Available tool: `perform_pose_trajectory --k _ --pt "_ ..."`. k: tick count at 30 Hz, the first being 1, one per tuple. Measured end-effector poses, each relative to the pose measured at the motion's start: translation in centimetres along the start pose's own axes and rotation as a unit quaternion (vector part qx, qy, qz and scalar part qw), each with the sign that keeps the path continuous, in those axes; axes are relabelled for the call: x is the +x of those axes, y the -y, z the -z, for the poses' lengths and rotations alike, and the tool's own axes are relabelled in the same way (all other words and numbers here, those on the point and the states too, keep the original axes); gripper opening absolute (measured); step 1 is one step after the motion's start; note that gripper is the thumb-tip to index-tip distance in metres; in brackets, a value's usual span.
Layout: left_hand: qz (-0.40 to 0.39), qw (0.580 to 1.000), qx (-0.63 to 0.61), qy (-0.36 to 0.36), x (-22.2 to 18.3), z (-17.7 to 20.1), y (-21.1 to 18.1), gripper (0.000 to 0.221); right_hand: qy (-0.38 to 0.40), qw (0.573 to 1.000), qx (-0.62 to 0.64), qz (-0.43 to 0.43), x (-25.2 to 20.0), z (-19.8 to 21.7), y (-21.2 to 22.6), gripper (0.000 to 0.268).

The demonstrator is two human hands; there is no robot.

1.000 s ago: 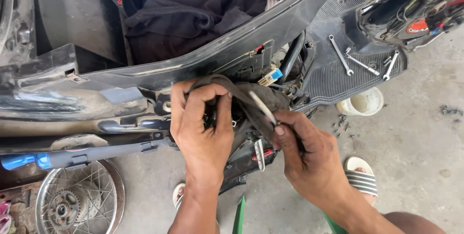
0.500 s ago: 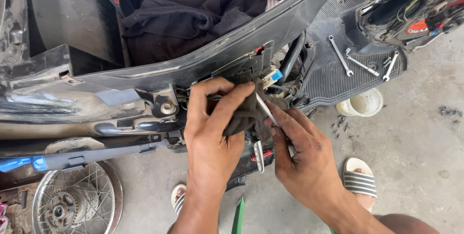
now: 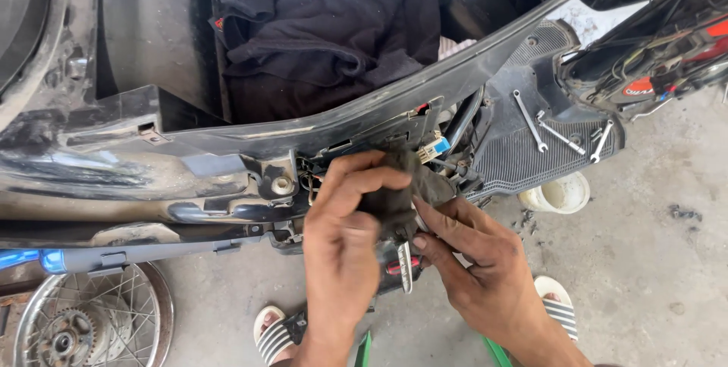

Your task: Repairing internal components of a motorcycle using a screwdriver and manual manipulation of wires

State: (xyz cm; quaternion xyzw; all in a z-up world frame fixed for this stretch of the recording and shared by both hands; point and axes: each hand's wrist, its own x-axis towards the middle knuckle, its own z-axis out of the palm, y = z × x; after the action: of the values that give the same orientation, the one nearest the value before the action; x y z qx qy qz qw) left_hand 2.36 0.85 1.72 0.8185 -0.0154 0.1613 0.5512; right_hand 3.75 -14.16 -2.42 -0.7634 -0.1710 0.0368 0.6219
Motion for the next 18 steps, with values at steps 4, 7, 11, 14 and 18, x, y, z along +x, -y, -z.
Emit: perform_pose_trajectory --k 4,7,11,14,18 --pt "0.019 0.984 -0.093 -0.154 -0.6 -1.6 1.2 0.008 0.051 0.975 0.208 -0.053 -0.6 0.3 -0.8 0.034" --pt "0.06 0.968 -0.18 -0.165 -0.3 -2.3 1.0 0.04 0.069 0.919 0.37 -0.114 -1.0 0.4 -1.3 0.029" --pt "0.309 0.876 -0.36 -0.086 0.3 -2.4 0.3 0.022 0.024 0.846 0.484 -0.221 -1.1 0.1 -2.6 0.03" --pt "0.289 0.886 -0.35 -0.095 0.1 -2.6 1.4 0.014 0.017 0.848 0.458 -0.265 -0.8 0.3 -3.0 0.033" --pt "0.335 0.859 -0.346 -0.171 0.1 -2.8 0.2 0.019 0.065 0.908 0.368 -0.19 -1.6 1.5 -0.6 0.044"
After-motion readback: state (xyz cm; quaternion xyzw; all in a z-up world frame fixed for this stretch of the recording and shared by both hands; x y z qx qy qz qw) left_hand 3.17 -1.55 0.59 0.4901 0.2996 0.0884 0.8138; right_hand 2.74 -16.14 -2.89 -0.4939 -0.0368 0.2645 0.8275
